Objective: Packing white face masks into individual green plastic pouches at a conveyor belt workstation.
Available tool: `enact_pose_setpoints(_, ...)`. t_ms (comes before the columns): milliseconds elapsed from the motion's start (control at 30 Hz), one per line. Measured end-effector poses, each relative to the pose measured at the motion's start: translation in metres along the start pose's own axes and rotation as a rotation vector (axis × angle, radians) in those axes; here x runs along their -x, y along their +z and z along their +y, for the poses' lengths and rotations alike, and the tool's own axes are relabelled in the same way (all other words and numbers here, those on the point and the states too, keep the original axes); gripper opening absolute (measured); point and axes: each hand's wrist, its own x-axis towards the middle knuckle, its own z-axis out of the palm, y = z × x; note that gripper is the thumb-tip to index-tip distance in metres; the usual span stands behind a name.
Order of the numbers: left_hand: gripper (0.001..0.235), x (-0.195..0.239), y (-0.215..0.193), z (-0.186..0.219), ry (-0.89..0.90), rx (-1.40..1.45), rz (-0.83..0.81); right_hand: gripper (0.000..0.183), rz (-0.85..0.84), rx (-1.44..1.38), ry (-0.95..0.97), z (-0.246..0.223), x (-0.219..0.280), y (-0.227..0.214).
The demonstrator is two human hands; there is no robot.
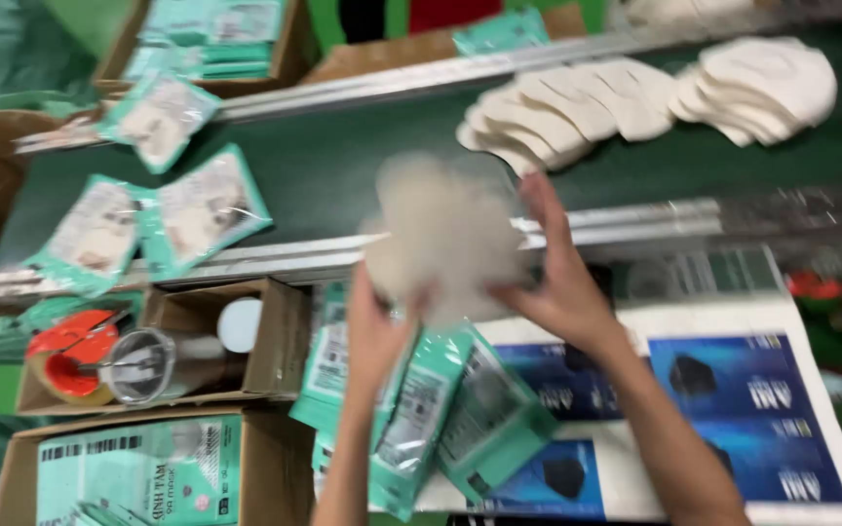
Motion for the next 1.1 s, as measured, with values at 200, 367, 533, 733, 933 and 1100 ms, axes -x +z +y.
enact_pose_setpoints(200, 0.096, 0.154, 0.067, 0.019, -0.232, 0.336, -0.345, 0.055, -0.385, -0.09, 0.535, 0.002, 0.185, -0.07)
enact_pose_setpoints(367, 0.117, 0.191, 0.127, -0.028, -0.242, 0.227, -0.424, 0.079, -0.287, 0.04, 0.656, -0.003, 0.252, -0.075)
enact_pose_setpoints(533, 0.14, 0.184, 0.135, -0.019, -0.053, 0.082, -0.543, 0.081, -0.133, -0.072, 0.863, 0.014, 0.289, -0.067)
enact_pose_setpoints(733, 0.118, 0.187, 0.14, -0.05, -0.075, -0.025, -0.54, 0.084, -0.167, 0.04, 0.711, 0.007, 0.281, -0.068)
enact_pose_setpoints(933, 0.103, 0.198, 0.15, -0.061, 0.255, -0.093, -0.509, 0.11, -0.114, 0.115, 0.585, 0.009, 0.293, -0.05)
enact_pose_setpoints(1100, 0.086, 0.188, 0.153, -0.062, 0.357, -0.195, -0.526, 0.093, -0.022, -0.008, 0.475, 0.019, 0.311, -0.036)
